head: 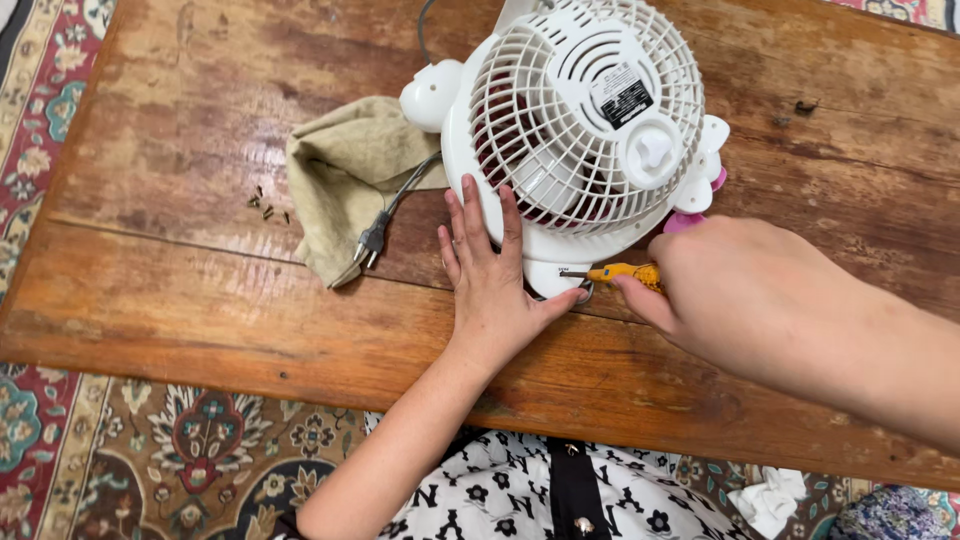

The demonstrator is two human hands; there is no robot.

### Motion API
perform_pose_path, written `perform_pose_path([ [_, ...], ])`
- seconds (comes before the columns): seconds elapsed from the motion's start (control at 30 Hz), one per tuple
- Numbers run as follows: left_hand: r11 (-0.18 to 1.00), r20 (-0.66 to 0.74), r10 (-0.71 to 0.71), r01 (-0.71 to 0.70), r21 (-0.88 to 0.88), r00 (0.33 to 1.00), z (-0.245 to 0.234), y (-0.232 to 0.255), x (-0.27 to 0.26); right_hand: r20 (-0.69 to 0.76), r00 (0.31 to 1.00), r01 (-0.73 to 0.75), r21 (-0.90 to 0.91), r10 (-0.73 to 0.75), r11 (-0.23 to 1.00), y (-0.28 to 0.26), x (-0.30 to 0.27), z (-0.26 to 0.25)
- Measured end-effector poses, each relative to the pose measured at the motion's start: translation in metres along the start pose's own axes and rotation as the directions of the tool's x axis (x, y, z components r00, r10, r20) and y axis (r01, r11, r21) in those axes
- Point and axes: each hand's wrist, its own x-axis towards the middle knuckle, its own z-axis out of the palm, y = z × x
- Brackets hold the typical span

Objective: The person disassembles a small white and pink electric fan by removing screws with a screwdriver, detaching the front grille, and wiping the fan blades with a cloth. The fan is placed on a wooden table during the process.

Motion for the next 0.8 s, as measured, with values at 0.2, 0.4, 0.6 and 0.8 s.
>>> perform_pose_path([
  [0.2,1.0,-0.005,-0.002,0.002,-0.029,1.0,-0.001,0.002,0.002,0.103,0.994,0.034,-0.086,-0.025,0.996,-0.008,0.021,-0.012],
  [0.4,1.0,-0.027,0.022,-0.022,-0.018,0.999,0.005,-0.003,-0.002,-0.029,0.963,0.261,-0.161,-0.268,0.952,0.004,0.017,0.016],
  [0.6,1.0,-0.017,0.015,-0.016,-0.024,1.0,0.004,-0.003,0.0,-0.056,0.761,0.518,-0.549,-0.647,0.656,0.014,0.009,0.043],
  [0.8,1.0,-0.001,-0.006,0.006,-0.029,1.0,0.003,-0.002,0.002,-0.031,0.655,0.602,-0.583,-0.755,0.546,0.013,0.006,0.041],
])
